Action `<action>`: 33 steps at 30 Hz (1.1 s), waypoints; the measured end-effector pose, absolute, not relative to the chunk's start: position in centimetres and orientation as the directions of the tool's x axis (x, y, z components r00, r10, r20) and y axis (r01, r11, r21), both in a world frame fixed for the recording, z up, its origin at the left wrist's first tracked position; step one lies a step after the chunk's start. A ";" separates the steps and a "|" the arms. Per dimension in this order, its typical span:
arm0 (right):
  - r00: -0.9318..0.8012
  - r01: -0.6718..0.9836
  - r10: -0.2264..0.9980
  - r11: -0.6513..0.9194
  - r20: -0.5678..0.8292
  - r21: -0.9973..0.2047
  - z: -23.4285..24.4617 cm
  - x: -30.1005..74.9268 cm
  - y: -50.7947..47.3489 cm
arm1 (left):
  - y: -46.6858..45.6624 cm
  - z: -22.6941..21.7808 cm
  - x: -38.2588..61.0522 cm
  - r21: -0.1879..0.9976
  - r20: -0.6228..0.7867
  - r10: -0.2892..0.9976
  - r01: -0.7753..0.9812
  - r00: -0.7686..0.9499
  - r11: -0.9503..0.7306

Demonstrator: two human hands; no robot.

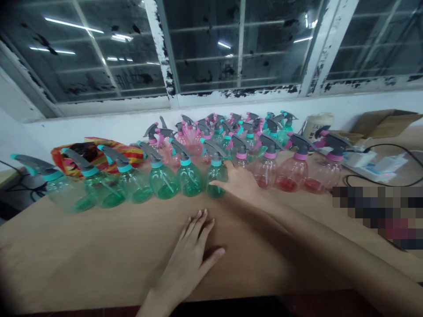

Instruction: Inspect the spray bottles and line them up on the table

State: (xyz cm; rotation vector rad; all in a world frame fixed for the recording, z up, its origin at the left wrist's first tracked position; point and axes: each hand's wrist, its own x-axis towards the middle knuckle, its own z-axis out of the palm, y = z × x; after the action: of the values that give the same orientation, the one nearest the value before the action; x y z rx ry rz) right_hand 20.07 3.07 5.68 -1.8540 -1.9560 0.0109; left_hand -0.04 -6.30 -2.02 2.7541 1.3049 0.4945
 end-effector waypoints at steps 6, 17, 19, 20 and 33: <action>-0.003 0.942 0.950 0.107 0.312 -0.319 5.8 19.3 4.0 | -6.2 -2.1 -0.2 0.183 0.271 0.757 0.740 0.595 -0.647; 0.094 0.793 0.874 0.224 0.477 -0.567 5.5 23.4 0.5 | -6.1 -2.3 -0.6 0.122 0.299 0.741 0.746 0.601 -0.654; 0.170 0.771 0.858 0.190 0.484 -0.608 5.5 25.1 0.3 | -6.0 -2.4 -0.7 0.106 0.307 0.730 0.741 0.610 -0.664; 0.199 0.781 0.851 0.163 0.486 -0.603 5.6 25.8 0.4 | -6.0 -2.5 -0.7 0.102 0.315 0.725 0.738 0.612 -0.667; 0.179 0.918 0.926 -0.036 0.333 -0.394 5.8 25.8 4.6 | -5.7 -2.2 -1.0 -0.015 0.388 0.668 0.729 0.635 -0.685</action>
State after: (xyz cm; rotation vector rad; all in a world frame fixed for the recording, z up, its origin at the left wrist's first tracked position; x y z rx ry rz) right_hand 25.82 4.62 5.76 -1.9419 -1.7282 0.0191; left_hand -1.03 -5.68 -2.25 2.9926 1.2893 0.5948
